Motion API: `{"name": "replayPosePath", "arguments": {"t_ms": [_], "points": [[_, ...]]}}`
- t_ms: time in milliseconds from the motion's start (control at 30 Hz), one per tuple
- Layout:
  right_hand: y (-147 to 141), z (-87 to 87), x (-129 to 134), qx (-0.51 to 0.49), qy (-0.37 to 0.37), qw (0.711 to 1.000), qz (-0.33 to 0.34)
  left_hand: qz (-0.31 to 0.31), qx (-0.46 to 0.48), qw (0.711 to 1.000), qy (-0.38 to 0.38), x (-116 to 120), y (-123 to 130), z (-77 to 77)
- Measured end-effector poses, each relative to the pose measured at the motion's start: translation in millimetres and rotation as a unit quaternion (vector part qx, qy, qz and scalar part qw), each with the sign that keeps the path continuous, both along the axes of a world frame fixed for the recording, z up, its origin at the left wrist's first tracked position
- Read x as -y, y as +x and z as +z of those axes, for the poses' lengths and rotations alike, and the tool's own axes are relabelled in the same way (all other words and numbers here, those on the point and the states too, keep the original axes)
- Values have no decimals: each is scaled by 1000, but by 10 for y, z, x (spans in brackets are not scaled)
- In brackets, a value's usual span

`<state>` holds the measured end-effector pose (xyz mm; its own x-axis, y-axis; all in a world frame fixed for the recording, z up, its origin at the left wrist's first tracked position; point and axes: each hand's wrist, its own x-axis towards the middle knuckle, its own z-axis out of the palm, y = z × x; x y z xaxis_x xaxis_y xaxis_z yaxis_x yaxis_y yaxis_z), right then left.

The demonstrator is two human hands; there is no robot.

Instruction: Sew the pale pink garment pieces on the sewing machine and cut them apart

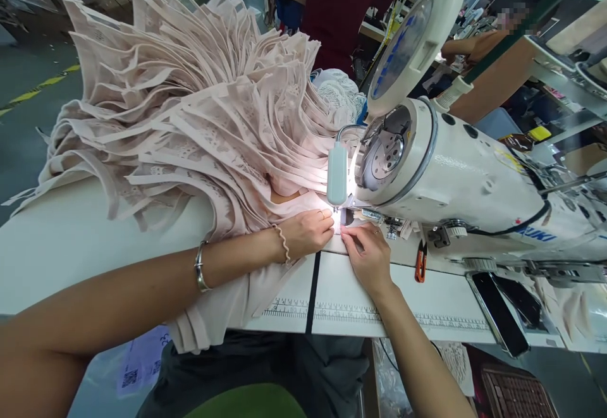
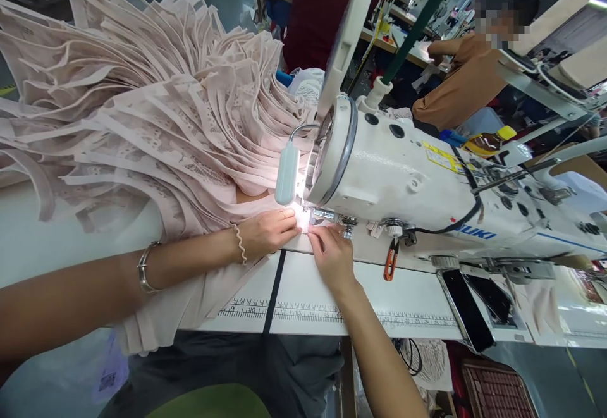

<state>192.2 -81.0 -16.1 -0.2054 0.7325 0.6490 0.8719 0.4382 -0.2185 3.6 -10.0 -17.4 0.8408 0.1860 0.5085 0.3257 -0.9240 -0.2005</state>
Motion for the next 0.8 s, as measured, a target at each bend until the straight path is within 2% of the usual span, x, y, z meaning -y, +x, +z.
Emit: {"name": "replayPosePath", "arguments": {"t_ms": [133,233,467,667,800], "points": [[-13,24,2,12,-15,1000,-10,10,14,1000,4,10,-1,6],[11,23,21,15,-13,1000,11,11,28,1000,-1,10,0,-16],[89,14,61,51,-34,996,69,1,33,995,-93,-1,-19,-40],[55,20,41,12,-65,997,43,19,22,987,-155,-21,-158,39],[68,-18,44,12,-91,996,3,12,-7,986,-166,-43,-185,14]]}}
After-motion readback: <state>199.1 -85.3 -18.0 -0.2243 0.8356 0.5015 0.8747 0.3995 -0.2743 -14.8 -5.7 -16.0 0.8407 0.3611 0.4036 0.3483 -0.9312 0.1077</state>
